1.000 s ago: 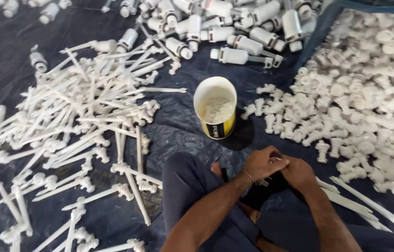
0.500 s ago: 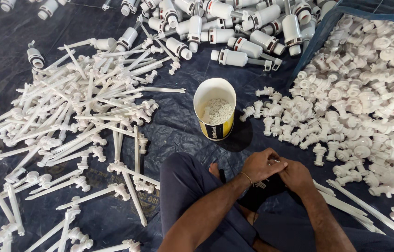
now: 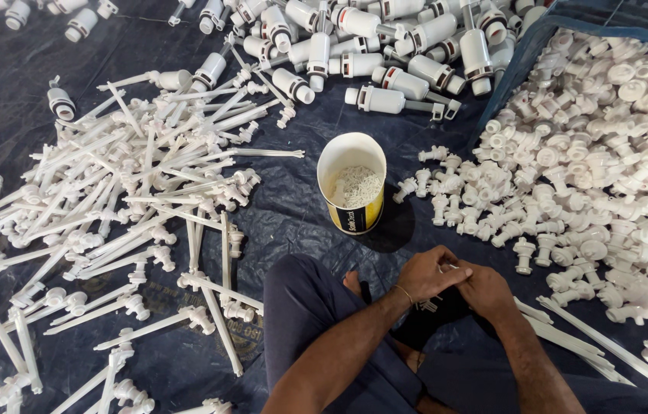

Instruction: The person sits on a tarp and repeatedly assembles white plastic components by hand. They pick up a long rod and a connector piece, insert the rod into the connector, and place the finished assembly on a pile to the left. This process is repeated continuously.

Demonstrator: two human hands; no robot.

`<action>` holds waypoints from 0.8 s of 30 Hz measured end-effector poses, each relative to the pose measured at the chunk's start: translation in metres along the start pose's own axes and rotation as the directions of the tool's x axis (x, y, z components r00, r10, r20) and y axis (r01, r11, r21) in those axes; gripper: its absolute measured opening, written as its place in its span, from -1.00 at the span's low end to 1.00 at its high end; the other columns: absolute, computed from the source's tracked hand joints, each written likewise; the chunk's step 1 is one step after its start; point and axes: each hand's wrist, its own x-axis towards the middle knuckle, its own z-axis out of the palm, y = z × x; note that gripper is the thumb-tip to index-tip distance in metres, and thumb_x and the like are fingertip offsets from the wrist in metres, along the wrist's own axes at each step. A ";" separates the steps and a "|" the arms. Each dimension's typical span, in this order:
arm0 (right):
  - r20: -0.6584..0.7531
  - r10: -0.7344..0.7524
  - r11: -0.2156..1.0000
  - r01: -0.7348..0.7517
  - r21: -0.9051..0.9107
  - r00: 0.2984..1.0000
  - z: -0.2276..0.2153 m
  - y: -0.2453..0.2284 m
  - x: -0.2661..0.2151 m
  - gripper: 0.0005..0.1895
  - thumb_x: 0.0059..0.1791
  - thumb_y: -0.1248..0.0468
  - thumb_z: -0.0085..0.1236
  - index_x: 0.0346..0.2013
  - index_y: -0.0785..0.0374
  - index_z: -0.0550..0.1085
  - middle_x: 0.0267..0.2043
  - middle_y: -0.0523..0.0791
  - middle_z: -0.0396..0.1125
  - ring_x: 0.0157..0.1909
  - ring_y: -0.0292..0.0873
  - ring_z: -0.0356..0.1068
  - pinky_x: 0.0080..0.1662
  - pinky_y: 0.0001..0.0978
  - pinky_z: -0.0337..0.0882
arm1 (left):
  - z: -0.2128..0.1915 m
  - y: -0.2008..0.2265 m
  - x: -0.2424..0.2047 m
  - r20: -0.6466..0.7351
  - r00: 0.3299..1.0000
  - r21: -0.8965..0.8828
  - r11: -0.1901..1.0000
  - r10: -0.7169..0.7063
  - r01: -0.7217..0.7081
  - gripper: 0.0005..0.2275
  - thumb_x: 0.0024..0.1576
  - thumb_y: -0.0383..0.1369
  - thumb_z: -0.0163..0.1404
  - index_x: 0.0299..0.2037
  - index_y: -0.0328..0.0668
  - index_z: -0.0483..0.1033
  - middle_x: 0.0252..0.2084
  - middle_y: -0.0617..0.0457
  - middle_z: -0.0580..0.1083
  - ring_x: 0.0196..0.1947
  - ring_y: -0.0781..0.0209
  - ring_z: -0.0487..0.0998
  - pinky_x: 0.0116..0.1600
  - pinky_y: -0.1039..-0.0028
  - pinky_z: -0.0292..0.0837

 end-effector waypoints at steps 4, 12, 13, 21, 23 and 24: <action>0.037 -0.093 0.976 0.099 -0.192 0.995 0.012 0.020 0.006 -0.69 0.07 0.04 -0.08 -0.05 0.04 0.54 -0.34 -0.01 0.50 -0.39 0.13 0.52 -0.35 -0.06 0.49 | 0.001 -0.010 0.003 0.019 0.995 -0.004 0.995 0.102 -0.102 -0.29 -0.03 0.22 0.13 0.07 -0.31 0.51 -0.10 -0.17 0.60 -0.11 0.03 0.66 -0.04 0.33 0.56; 0.144 -0.423 0.781 0.441 -0.442 0.895 0.032 0.068 0.015 -0.46 -0.06 0.30 -0.03 0.21 -0.17 0.43 -0.13 -0.12 0.49 -0.38 0.05 0.52 -0.36 -0.13 0.53 | 0.003 -0.019 0.009 0.111 0.991 0.217 0.971 0.074 -0.096 -0.22 -0.07 0.37 -0.04 0.07 -0.18 0.58 -0.06 -0.18 0.62 -0.04 -0.15 0.64 0.04 0.20 0.53; 0.184 -0.430 0.754 0.463 -0.466 0.884 0.033 0.070 0.018 -0.45 -0.07 0.31 -0.03 0.22 -0.13 0.41 -0.11 -0.13 0.47 -0.36 0.03 0.53 -0.34 -0.15 0.53 | 0.002 -0.020 0.009 0.114 0.991 0.222 0.970 0.072 -0.096 -0.21 -0.07 0.38 -0.05 0.08 -0.18 0.58 -0.06 -0.18 0.62 -0.04 -0.16 0.64 0.04 0.20 0.53; 0.144 -0.111 0.960 0.144 -0.241 0.983 0.029 0.064 0.009 -0.67 0.09 0.23 0.07 0.15 -0.04 0.54 -0.24 -0.07 0.50 -0.33 -0.02 0.54 -0.32 -0.21 0.51 | 0.006 -0.024 0.011 0.127 0.991 0.237 0.969 0.044 -0.073 -0.20 -0.09 0.37 -0.04 0.07 -0.19 0.56 -0.07 -0.15 0.63 -0.05 -0.12 0.65 0.03 0.22 0.54; 0.199 -0.419 0.794 0.464 -0.392 0.886 0.028 0.061 0.010 -0.50 -0.05 0.36 0.05 0.19 -0.03 0.43 -0.15 -0.17 0.45 -0.37 -0.06 0.52 -0.37 -0.24 0.52 | 0.006 -0.024 0.010 0.118 0.992 0.240 0.968 0.050 -0.077 -0.21 -0.08 0.37 -0.04 0.07 -0.20 0.57 -0.06 -0.15 0.63 -0.04 -0.12 0.65 0.03 0.21 0.53; 0.205 -0.450 0.752 0.493 -0.438 0.869 0.027 0.062 0.011 -0.46 -0.08 0.36 0.07 0.21 0.00 0.42 -0.15 -0.15 0.45 -0.36 -0.05 0.51 -0.37 -0.24 0.52 | 0.006 -0.024 0.010 0.113 0.992 0.238 0.968 0.057 -0.083 -0.21 -0.07 0.37 -0.04 0.07 -0.21 0.57 -0.07 -0.15 0.63 -0.04 -0.12 0.65 0.04 0.21 0.53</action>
